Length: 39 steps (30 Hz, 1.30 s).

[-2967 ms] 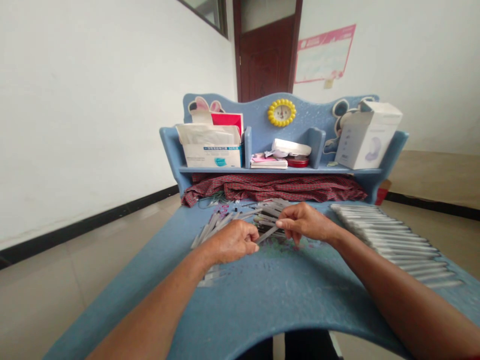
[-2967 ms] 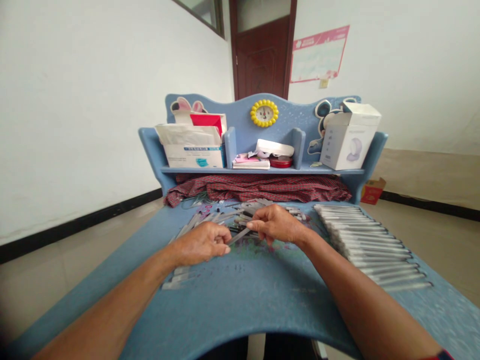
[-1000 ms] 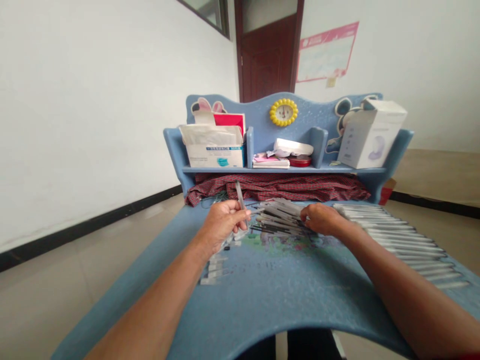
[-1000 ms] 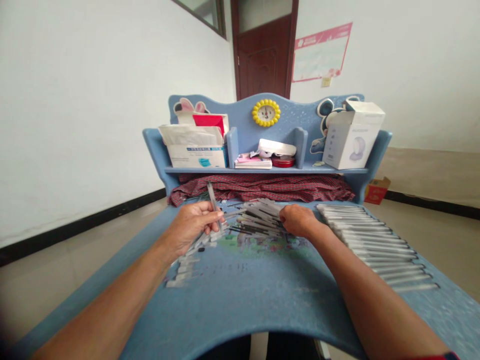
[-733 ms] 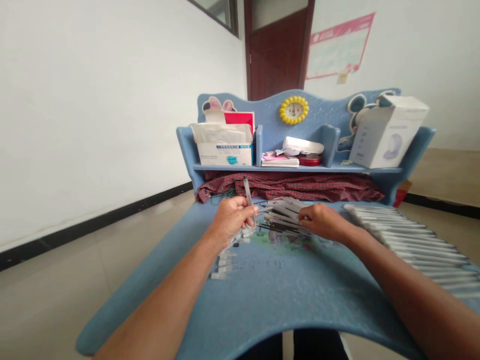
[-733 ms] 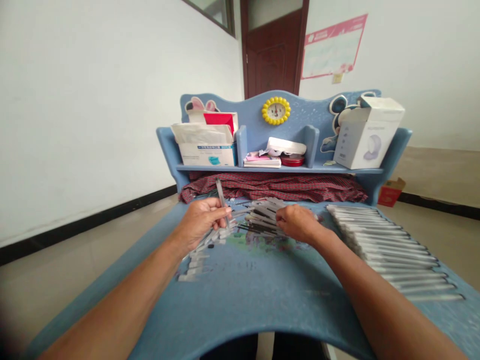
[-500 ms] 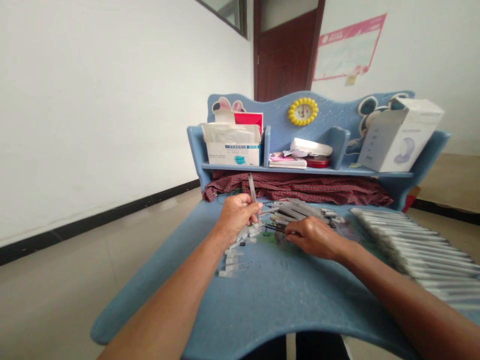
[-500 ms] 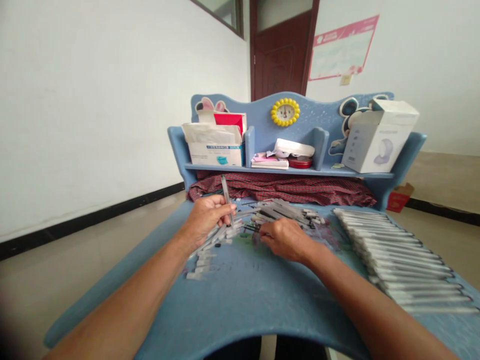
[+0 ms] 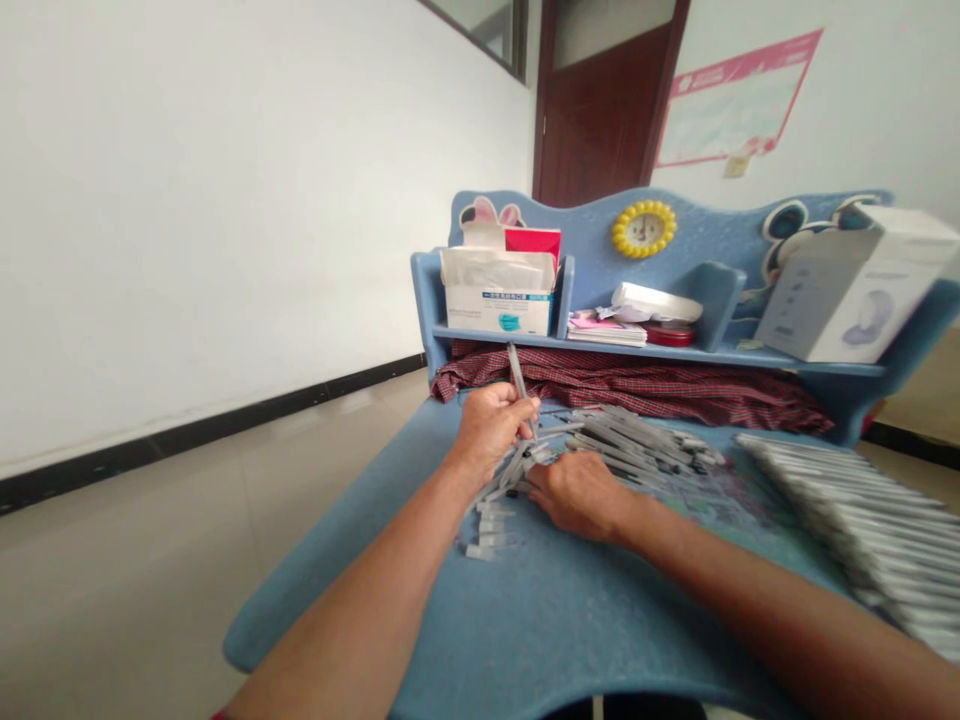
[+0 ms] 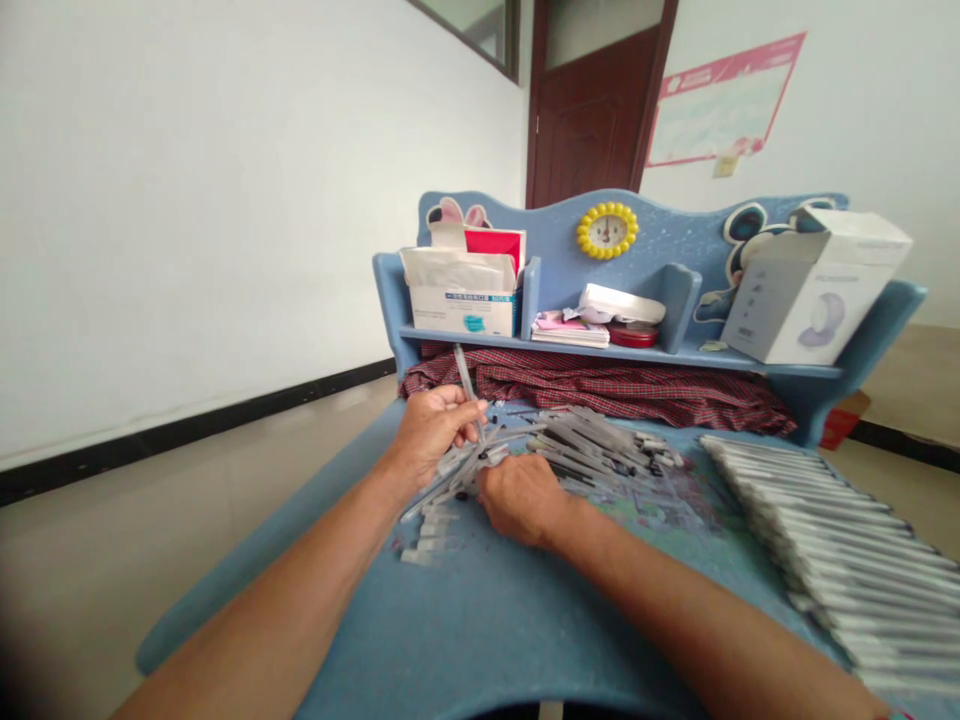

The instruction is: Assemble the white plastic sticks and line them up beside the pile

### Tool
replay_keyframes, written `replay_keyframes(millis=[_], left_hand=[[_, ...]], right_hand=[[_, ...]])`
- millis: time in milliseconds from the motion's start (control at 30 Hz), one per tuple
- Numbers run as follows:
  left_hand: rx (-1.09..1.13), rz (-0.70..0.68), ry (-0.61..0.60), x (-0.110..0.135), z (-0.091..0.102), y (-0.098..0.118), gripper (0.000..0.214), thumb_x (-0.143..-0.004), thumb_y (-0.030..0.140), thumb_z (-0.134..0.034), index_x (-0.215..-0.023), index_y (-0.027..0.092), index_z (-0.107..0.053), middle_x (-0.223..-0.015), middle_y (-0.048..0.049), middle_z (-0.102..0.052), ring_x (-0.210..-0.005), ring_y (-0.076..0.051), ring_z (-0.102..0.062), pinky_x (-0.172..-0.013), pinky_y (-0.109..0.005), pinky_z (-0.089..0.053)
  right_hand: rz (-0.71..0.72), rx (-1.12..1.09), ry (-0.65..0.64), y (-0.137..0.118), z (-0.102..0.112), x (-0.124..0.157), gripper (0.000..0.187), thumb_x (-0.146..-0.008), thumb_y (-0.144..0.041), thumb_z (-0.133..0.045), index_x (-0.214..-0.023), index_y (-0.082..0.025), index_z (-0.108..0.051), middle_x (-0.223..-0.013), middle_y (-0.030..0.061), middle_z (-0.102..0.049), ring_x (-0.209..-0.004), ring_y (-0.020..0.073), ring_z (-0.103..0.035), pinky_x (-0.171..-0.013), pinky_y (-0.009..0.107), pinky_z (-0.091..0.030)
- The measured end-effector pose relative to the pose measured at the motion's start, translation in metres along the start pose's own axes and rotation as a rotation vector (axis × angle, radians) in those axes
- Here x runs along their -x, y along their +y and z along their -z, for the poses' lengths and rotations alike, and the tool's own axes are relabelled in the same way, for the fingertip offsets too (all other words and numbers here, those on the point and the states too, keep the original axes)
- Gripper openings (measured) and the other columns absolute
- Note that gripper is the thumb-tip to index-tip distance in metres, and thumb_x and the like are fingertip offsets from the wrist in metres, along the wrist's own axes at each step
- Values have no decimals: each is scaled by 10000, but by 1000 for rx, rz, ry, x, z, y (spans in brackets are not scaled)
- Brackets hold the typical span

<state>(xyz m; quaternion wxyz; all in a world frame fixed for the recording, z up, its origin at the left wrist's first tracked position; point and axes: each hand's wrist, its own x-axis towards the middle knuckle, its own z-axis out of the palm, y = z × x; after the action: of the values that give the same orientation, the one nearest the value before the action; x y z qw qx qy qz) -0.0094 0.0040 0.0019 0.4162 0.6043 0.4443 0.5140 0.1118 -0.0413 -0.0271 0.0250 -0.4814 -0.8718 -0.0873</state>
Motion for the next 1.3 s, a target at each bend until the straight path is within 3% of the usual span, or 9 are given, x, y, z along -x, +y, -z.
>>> replay_keyframes(millis=[200,267,433,533,1300], left_hand=[[33,7,10,1,1,3,157,-678,228,-615,-570,134,-551,-422,27,-537,-348,-59,-458,-339,-146,-300],[58,18,12,1,1,4,163,-681,236,-618,-573,130,-556,-417,26,-532,-345,-56,-454,-340,-144,-302],[161,65,-20,1,-1,2,171,-676,266,-637,-613,121,-571,-469,10,-558,-366,-55,-469,-346,-142,-311],[207,83,-45,2,-4,1,160,-674,260,-645,-656,118,-574,-528,2,-583,-387,-53,-484,-351,-139,-322],[231,139,-176,11,-19,-3,140,-685,225,-646,-719,120,-561,-544,4,-586,-427,-73,-524,-382,-154,-396]], right_hand=[[5,-97,-6,12,2,6,261,-828,-226,-381,-774,-127,-616,-706,138,-665,-653,239,-633,-558,299,-415],[-41,-342,-14,23,-1,13,248,-829,-227,-381,-712,-136,-579,-654,93,-648,-562,175,-604,-522,259,-401],[-179,-1276,-92,43,-15,30,267,-846,-414,-395,-774,-168,-471,-573,-8,-609,-339,79,-485,-364,192,-339],[-157,-1523,-16,43,-18,34,317,-798,-478,-477,-767,-162,-469,-635,11,-649,-350,83,-517,-368,195,-352],[-197,-1850,149,31,-17,29,329,-707,-412,-636,-850,-129,-545,-666,30,-666,-412,115,-585,-397,216,-439]])
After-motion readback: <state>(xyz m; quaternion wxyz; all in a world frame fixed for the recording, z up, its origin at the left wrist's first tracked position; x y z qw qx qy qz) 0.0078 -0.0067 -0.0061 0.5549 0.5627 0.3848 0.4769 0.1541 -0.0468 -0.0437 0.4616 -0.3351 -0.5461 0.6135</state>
